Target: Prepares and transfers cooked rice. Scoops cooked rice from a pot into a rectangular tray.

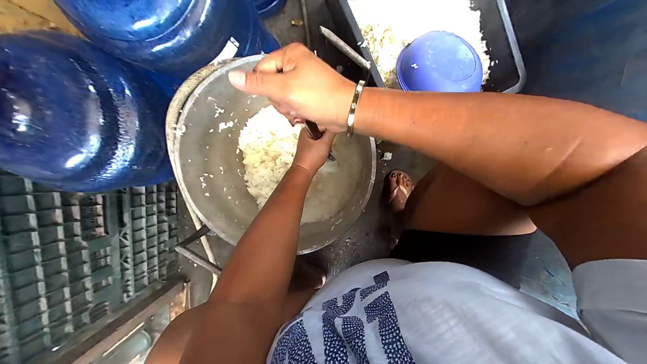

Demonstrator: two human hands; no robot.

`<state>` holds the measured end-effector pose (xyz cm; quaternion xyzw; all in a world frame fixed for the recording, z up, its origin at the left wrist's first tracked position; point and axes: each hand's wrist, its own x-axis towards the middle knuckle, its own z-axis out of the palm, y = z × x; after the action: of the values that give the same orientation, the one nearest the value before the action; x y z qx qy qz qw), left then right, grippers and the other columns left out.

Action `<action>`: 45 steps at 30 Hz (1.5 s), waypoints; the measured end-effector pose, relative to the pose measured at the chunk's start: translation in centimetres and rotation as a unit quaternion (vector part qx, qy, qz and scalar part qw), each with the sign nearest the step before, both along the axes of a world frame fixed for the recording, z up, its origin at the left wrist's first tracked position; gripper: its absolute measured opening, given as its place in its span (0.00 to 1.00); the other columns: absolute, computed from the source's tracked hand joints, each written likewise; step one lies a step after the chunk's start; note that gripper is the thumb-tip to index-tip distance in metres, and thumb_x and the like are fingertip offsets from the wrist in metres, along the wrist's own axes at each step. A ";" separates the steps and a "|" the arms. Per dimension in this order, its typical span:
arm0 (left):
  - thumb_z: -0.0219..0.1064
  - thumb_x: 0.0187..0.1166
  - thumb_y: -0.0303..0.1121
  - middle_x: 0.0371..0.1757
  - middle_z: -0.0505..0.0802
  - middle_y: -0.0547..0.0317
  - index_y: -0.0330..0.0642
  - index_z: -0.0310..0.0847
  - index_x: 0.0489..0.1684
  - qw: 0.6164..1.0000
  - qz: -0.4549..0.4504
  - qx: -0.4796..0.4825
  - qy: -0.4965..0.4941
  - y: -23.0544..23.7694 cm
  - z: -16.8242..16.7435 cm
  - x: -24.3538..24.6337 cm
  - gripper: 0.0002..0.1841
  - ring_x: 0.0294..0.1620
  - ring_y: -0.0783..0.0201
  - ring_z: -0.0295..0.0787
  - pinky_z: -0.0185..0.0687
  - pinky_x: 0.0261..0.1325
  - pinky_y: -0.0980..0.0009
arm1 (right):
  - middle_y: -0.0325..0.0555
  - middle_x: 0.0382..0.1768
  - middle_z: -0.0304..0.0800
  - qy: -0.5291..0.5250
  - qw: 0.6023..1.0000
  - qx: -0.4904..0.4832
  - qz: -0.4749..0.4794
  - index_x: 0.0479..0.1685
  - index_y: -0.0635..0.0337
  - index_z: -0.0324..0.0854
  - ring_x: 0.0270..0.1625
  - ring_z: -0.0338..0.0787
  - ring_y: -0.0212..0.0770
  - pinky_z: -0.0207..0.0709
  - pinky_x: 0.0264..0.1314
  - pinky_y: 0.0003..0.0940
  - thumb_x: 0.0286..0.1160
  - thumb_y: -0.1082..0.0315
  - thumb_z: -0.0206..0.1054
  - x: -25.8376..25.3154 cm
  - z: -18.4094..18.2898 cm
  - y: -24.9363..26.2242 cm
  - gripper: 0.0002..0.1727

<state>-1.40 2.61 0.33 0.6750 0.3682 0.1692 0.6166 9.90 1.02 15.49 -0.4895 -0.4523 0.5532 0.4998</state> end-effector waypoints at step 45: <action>0.67 0.86 0.45 0.76 0.82 0.35 0.43 0.74 0.81 0.821 -0.252 0.180 0.479 2.5 15.2 -11.2 0.27 0.76 0.31 0.78 0.68 0.75 0.27 | 0.66 0.51 0.86 -0.634 0.700 -0.084 0.317 0.45 0.70 0.85 0.60 0.86 0.68 0.77 0.53 0.69 0.79 0.69 0.67 -0.7 6.8 -2.8 0.10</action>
<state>-12.58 5.07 15.57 0.8395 0.3967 -0.2734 0.2513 9.18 -1.77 22.28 -0.5923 -0.7421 0.2737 -0.1536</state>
